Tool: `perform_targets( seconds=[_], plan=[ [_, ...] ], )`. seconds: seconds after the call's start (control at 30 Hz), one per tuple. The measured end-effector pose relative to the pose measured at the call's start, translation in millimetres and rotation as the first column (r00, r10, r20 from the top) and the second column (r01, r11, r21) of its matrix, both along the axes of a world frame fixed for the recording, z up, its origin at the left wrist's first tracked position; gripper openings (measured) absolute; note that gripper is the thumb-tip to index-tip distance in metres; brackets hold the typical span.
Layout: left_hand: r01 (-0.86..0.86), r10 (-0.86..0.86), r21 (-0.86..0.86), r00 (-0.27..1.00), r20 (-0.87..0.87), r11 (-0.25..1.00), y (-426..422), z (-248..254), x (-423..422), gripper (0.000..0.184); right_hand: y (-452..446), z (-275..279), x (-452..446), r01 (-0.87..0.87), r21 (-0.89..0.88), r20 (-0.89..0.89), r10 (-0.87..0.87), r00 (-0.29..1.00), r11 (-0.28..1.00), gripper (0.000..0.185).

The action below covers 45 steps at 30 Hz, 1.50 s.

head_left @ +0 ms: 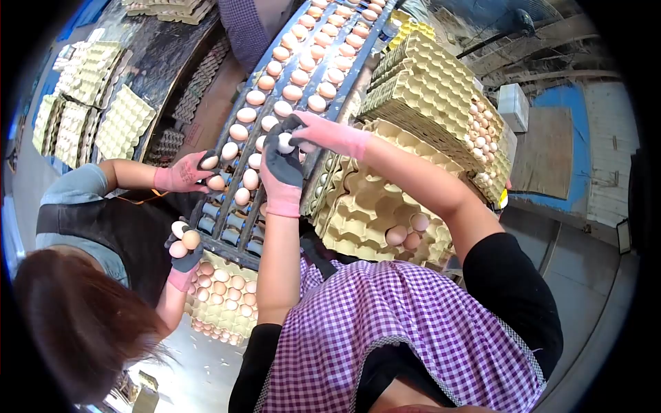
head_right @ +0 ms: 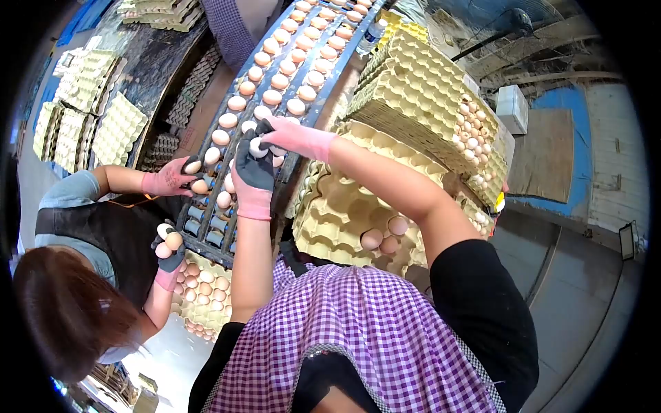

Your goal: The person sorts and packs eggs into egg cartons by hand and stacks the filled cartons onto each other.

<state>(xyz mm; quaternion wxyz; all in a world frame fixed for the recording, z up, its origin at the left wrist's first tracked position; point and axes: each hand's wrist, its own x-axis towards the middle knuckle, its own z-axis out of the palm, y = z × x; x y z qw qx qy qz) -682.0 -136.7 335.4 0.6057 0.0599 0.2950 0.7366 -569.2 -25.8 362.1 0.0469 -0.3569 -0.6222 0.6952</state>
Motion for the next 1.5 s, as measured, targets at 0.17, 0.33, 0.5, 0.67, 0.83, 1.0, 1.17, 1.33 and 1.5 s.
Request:
perform_targets(
  seconds=[0.17,0.33,0.5,0.67,0.83,1.0,1.17,1.33,1.5],
  plan=[
    [-0.047,-0.106,-0.221,0.769,-0.63,0.974,-54,34,16,0.051,-70,39,26,0.217,-0.533,-0.183,-0.361,0.914,0.818,0.042],
    [-0.344,0.117,-0.233,0.75,-0.652,0.91,-145,35,35,0.062,-179,59,12,0.118,-0.304,-0.212,-0.188,0.959,0.945,0.06],
    [-0.226,0.142,-0.444,0.967,-0.213,0.867,-222,-11,16,0.028,-246,14,7,-0.144,-0.031,-0.179,0.136,0.974,0.989,0.079],
    [-0.158,-0.003,-0.379,0.92,-0.391,0.912,-217,-50,-13,0.028,-259,33,13,-0.315,0.23,0.1,0.299,0.949,0.921,0.088],
    [-0.349,-0.353,-0.2,-0.458,-0.816,0.916,-182,-67,-39,0.052,-262,50,77,-0.129,0.413,0.026,0.131,0.991,0.902,0.076],
    [-0.128,-0.316,-0.331,-0.727,-0.61,0.935,-183,-82,-56,0.059,-247,103,186,0.148,0.703,-0.102,-0.108,0.989,0.696,0.048],
    [-0.139,-0.123,-0.046,-0.617,-0.777,0.989,-187,-31,-3,0.063,-229,31,276,-0.203,0.901,0.349,-0.364,0.863,0.383,0.044],
    [0.485,0.201,-0.123,-0.561,-0.803,0.866,-157,79,126,0.055,-230,22,278,-0.139,0.944,0.252,-0.381,0.89,0.301,0.04],
    [0.511,0.221,-0.14,-0.58,-0.784,0.848,-153,36,145,0.053,-235,54,275,0.871,0.235,-0.332,-0.806,0.49,0.432,0.024]
  ],
)
